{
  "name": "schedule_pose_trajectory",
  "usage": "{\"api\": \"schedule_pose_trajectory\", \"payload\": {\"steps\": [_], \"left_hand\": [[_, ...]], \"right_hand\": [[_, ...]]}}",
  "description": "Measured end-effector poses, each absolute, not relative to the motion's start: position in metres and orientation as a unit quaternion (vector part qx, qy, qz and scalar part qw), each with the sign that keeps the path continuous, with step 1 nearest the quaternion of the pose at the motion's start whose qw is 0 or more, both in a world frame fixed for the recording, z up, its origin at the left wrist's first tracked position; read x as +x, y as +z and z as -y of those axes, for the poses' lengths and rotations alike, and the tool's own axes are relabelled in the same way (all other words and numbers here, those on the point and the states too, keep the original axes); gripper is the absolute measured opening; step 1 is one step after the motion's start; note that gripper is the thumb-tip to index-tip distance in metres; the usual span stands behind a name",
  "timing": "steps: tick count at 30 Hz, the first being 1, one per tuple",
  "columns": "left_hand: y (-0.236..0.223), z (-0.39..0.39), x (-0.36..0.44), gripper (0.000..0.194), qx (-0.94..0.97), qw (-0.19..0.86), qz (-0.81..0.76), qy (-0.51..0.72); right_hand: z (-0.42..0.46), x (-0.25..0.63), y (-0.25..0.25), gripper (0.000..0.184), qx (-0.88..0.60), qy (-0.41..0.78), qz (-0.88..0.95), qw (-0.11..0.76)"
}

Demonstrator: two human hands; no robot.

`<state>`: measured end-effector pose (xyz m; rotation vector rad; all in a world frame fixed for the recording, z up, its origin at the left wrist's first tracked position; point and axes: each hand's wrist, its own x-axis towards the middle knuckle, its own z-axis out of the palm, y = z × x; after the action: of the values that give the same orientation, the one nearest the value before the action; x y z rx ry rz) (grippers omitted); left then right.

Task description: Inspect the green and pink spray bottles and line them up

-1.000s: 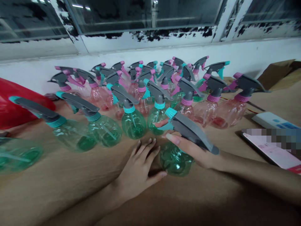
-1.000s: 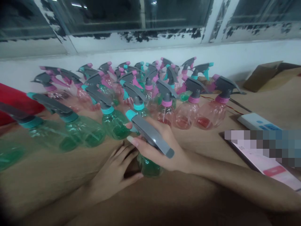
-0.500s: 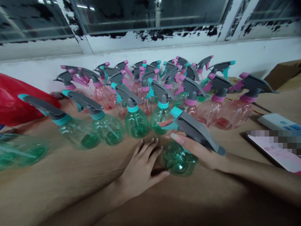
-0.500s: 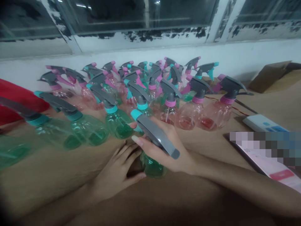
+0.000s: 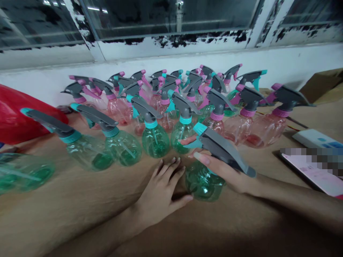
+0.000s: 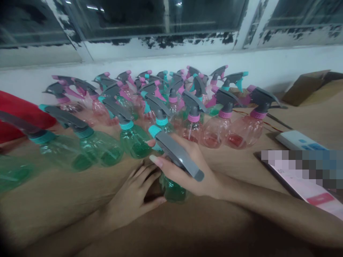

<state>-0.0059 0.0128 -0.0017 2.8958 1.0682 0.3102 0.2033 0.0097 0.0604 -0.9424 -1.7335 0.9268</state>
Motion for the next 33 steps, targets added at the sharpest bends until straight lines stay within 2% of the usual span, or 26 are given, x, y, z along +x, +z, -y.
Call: {"api": "schedule_pose_trajectory", "payload": {"steps": [7, 12, 16, 20, 24, 33], "left_hand": [[-0.002, -0.013, -0.007, 0.064, 0.934, 0.021, -0.342, 0.101], [-0.005, -0.013, -0.008, 0.067, 0.933, 0.022, -0.341, 0.117], [-0.005, -0.014, -0.008, 0.068, 0.936, 0.022, -0.337, 0.101], [-0.003, -0.013, -0.007, 0.067, 0.935, 0.014, -0.339, 0.1], [-0.004, -0.013, -0.007, 0.065, 0.935, 0.009, -0.339, 0.102], [-0.002, -0.014, -0.006, 0.066, 0.935, 0.015, -0.341, 0.101]], "right_hand": [[-0.01, 0.202, 0.062, 0.034, -0.38, 0.393, 0.706, 0.451], [-0.01, 0.205, 0.076, 0.016, -0.361, 0.354, 0.741, 0.441], [-0.011, 0.208, 0.081, 0.019, -0.384, 0.335, 0.75, 0.421], [-0.016, 0.207, 0.072, 0.012, -0.357, 0.357, 0.744, 0.437], [-0.017, 0.203, 0.065, 0.025, -0.357, 0.376, 0.718, 0.464], [-0.011, 0.201, 0.068, 0.027, -0.389, 0.354, 0.699, 0.485]]}}
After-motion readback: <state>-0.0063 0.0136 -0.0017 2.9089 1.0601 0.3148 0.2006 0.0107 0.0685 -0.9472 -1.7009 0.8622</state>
